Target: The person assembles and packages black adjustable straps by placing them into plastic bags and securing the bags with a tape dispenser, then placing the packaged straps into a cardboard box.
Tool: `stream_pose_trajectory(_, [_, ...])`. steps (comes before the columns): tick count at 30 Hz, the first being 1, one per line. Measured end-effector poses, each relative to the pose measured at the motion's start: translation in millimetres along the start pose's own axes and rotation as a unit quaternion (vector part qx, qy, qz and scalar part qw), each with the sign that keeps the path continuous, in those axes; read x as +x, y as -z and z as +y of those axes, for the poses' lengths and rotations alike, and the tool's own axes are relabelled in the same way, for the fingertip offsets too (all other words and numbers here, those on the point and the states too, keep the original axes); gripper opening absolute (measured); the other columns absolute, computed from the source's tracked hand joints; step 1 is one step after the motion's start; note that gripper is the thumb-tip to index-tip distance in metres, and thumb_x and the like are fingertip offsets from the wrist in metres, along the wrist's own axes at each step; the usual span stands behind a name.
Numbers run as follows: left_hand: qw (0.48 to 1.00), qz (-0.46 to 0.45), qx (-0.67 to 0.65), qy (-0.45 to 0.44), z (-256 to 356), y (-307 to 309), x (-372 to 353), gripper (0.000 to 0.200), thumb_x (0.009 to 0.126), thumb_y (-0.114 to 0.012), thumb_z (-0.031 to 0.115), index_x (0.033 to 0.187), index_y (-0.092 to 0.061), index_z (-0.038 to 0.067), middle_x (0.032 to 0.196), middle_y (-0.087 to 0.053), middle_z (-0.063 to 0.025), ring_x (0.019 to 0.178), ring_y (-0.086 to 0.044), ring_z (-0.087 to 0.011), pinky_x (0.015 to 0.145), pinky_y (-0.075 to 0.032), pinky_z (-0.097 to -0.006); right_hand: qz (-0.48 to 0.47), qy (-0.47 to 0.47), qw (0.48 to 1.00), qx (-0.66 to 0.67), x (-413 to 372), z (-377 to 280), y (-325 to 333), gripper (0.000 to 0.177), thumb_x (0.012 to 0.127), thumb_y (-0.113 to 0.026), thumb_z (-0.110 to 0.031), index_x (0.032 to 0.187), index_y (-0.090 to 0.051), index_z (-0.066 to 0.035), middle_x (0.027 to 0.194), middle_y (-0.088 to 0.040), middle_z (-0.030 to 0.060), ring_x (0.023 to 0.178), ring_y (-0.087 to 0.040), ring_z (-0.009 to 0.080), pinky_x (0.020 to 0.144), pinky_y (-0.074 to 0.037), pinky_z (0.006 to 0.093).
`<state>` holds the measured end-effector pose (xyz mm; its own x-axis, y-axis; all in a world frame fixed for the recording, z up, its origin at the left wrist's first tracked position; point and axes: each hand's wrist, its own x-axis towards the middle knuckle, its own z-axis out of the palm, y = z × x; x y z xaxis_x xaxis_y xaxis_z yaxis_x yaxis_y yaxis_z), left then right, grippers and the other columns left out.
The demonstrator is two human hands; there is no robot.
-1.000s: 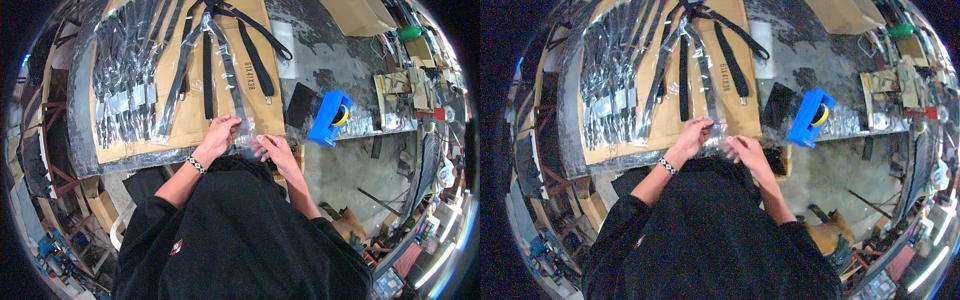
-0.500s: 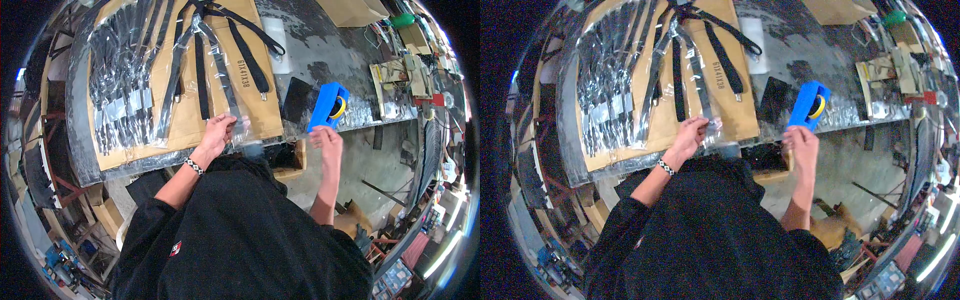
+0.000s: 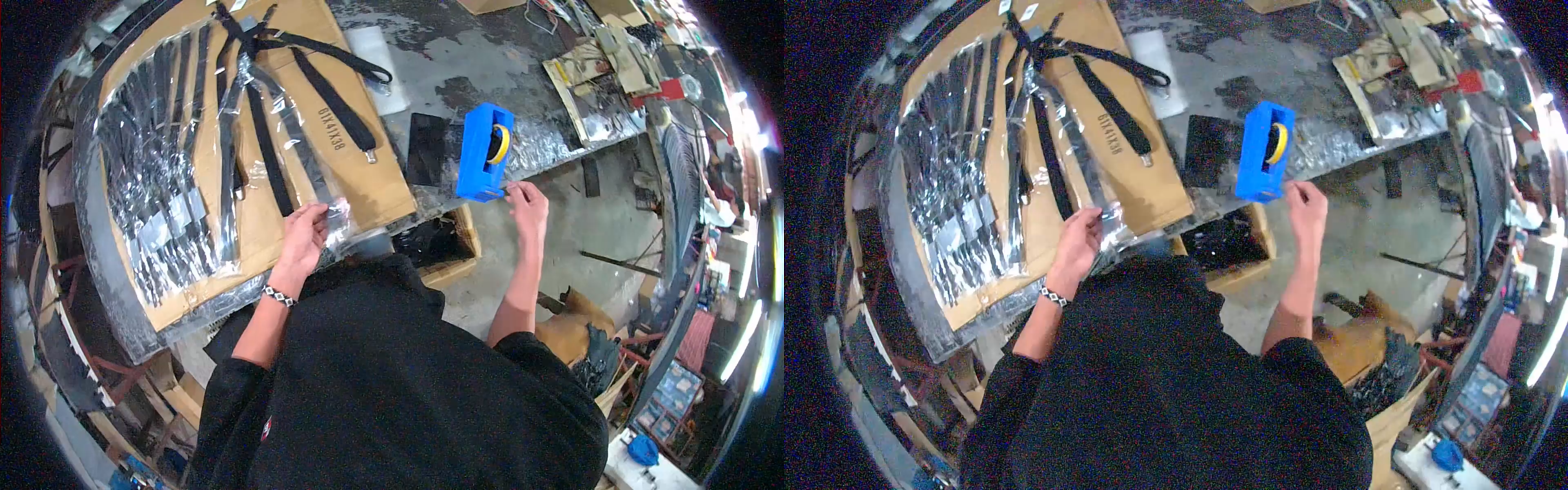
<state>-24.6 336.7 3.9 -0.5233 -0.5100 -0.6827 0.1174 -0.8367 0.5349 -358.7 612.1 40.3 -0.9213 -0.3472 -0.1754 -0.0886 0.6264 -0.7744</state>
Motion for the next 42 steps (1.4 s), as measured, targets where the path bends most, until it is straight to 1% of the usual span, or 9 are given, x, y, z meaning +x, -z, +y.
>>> stream_pose_trajectory(12, [1.000,0.018,0.017,0.009,2.4,-2.8,-2.6,0.012,0.091,-0.064,0.004,0.083,-0.060,0.012,0.071,-0.052,0.0071,0.061,-0.049,-0.0053,0.056,-0.041,-0.0202,-0.069,-0.068,0.993,0.070,15.7,-14.8,-15.1,0.023,0.082,-0.072,-0.017,0.095,-0.075,0.002,0.081,-0.067,0.0005,0.075,-0.058,0.0095,0.074,-0.046,0.0255])
stream_pose_trajectory(19, [0.999,0.024,0.028,0.022,4.5,-5.5,-1.5,0.014,0.092,-0.063,0.005,0.082,-0.059,0.013,0.070,-0.052,0.0075,0.060,-0.047,-0.0051,0.053,-0.037,-0.0204,-0.007,-0.058,0.991,0.123,11.3,-33.1,-2.2,0.029,0.085,-0.069,-0.020,0.104,-0.073,0.002,0.103,-0.071,0.0055,0.092,-0.061,0.0123,0.082,-0.044,0.0278])
stream_pose_trajectory(22, [0.999,-0.020,0.036,0.022,-1.3,16.8,14.6,0.016,0.094,-0.055,0.005,0.105,-0.063,-0.004,0.107,-0.071,-0.0167,0.099,-0.070,-0.0254,0.093,-0.056,-0.0321,-0.028,-0.068,0.992,0.103,3.5,-24.9,2.6,0.033,0.085,-0.070,-0.021,0.108,-0.072,0.003,0.104,-0.071,0.0052,0.095,-0.061,0.0121,0.083,-0.044,0.0282])
stream_pose_trajectory(24, [0.999,-0.018,0.030,0.021,-2.7,19.0,16.7,0.017,0.094,-0.054,0.005,0.106,-0.062,-0.005,0.109,-0.070,-0.0184,0.101,-0.069,-0.0265,0.096,-0.055,-0.0334,-0.076,-0.075,0.990,0.089,-9.9,-24.9,4.4,0.035,0.084,-0.071,-0.022,0.110,-0.072,0.003,0.104,-0.071,0.0045,0.096,-0.061,0.0119,0.083,-0.044,0.0286])
stream_pose_trajectory(28, [0.999,-0.019,0.027,0.020,-4.1,18.4,17.4,0.017,0.095,-0.054,0.005,0.106,-0.061,-0.006,0.111,-0.070,-0.0198,0.103,-0.069,-0.0275,0.098,-0.055,-0.0349,-0.005,-0.088,0.991,0.105,-20.6,6.2,-15.5,0.030,0.082,-0.074,-0.024,0.099,-0.075,0.000,0.111,-0.069,0.0056,0.093,-0.060,0.0117,0.080,-0.044,0.0285])
stream_pose_trajectory(31, [0.999,-0.021,0.027,0.025,-4.3,18.6,18.7,0.017,0.095,-0.053,0.005,0.106,-0.061,-0.006,0.113,-0.069,-0.0201,0.105,-0.069,-0.0281,0.099,-0.054,-0.0359,-0.005,-0.100,0.985,0.144,-30.4,-2.2,-21.0,0.027,0.081,-0.076,-0.015,0.094,-0.073,0.008,0.130,-0.060,0.0173,0.117,-0.057,0.0226,0.099,-0.041,0.0335])
stream_pose_trajectory(37, [0.998,-0.025,0.046,0.040,1.2,12.5,16.5,0.016,0.096,-0.052,0.005,0.105,-0.061,-0.005,0.116,-0.068,-0.0213,0.109,-0.068,-0.0291,0.100,-0.054,-0.0383,0.058,-0.066,0.970,0.226,-39.0,20.3,-41.1,0.027,0.081,-0.077,-0.013,0.093,-0.072,0.010,0.125,-0.061,0.0172,0.115,-0.058,0.0230,0.097,-0.043,0.0331])
stream_pose_trajectory(40, [0.999,0.008,0.005,0.042,7.4,-6.7,0.9,0.011,0.092,-0.064,0.005,0.084,-0.060,0.011,0.072,-0.055,0.0063,0.061,-0.050,-0.0058,0.056,-0.043,-0.0210,0.083,-0.043,0.978,0.188,-38.1,26.4,-46.8,0.023,0.087,-0.074,-0.016,0.096,-0.074,0.004,0.120,-0.066,0.0086,0.093,-0.058,0.0121,0.076,-0.045,0.0276])
stream_pose_trajectory(42, [0.999,0.015,0.023,0.032,12.2,-13.3,-8.4,0.010,0.092,-0.065,0.006,0.084,-0.060,0.011,0.072,-0.055,0.0062,0.062,-0.051,-0.0063,0.056,-0.044,-0.0211,0.066,-0.055,0.984,0.156,-39.8,41.2,-49.0,0.024,0.087,-0.074,-0.016,0.099,-0.073,0.005,0.116,-0.067,0.0083,0.094,-0.059,0.0121,0.076,-0.046,0.0282])
